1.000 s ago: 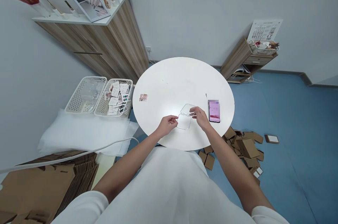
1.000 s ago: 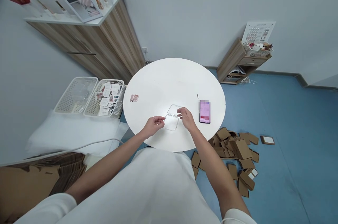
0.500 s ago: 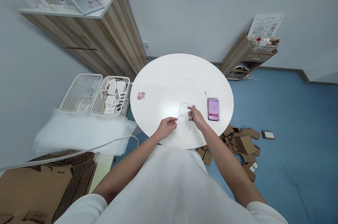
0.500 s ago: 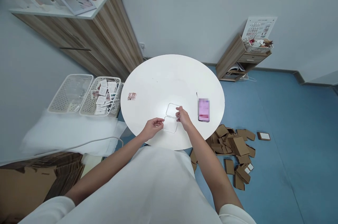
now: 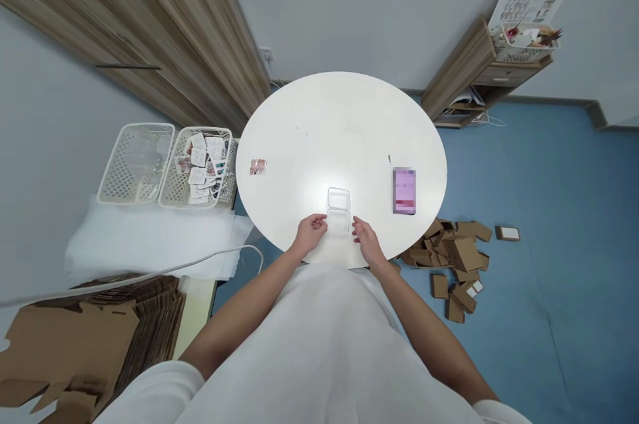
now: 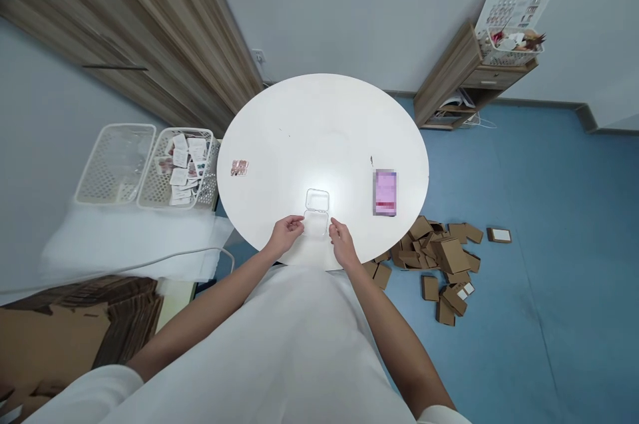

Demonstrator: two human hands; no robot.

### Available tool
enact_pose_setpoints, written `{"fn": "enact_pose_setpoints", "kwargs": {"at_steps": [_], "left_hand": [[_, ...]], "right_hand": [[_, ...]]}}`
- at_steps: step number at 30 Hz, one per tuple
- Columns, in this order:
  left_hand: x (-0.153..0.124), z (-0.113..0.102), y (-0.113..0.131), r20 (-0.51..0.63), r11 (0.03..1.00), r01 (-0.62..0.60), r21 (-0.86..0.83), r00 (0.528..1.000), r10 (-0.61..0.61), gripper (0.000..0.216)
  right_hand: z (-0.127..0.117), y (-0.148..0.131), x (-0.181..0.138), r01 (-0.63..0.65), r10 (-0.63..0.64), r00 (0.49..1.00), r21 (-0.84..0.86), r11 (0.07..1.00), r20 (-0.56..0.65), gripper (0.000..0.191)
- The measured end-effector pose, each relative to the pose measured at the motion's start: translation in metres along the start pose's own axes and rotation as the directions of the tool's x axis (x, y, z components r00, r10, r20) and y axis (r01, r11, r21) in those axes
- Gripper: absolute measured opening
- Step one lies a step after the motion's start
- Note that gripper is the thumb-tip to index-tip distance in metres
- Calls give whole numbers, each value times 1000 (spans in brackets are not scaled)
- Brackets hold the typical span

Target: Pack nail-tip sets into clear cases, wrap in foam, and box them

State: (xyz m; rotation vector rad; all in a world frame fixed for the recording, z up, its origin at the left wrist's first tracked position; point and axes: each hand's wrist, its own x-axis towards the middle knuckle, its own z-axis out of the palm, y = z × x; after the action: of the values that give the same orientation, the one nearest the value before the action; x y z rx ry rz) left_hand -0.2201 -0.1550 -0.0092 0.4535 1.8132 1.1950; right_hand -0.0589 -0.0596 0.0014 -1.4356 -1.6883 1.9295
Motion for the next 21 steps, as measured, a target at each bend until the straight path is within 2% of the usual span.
{"fn": "enact_pose_setpoints", "kwargs": {"at_steps": [11, 18, 21], "left_hand": [[26, 20, -14, -46, 989, 69, 129, 997, -64, 31], [31, 31, -13, -144, 949, 70, 308, 989, -26, 31], [32, 34, -12, -129, 920, 62, 387, 992, -12, 31]], "right_hand": [[-5, 6, 24, 5, 3, 999, -159, 987, 49, 49], [-4, 9, 39, 32, -12, 996, -238, 971, 85, 45], [-4, 10, 41, 28, -3, 994, -228, 973, 108, 49]]}}
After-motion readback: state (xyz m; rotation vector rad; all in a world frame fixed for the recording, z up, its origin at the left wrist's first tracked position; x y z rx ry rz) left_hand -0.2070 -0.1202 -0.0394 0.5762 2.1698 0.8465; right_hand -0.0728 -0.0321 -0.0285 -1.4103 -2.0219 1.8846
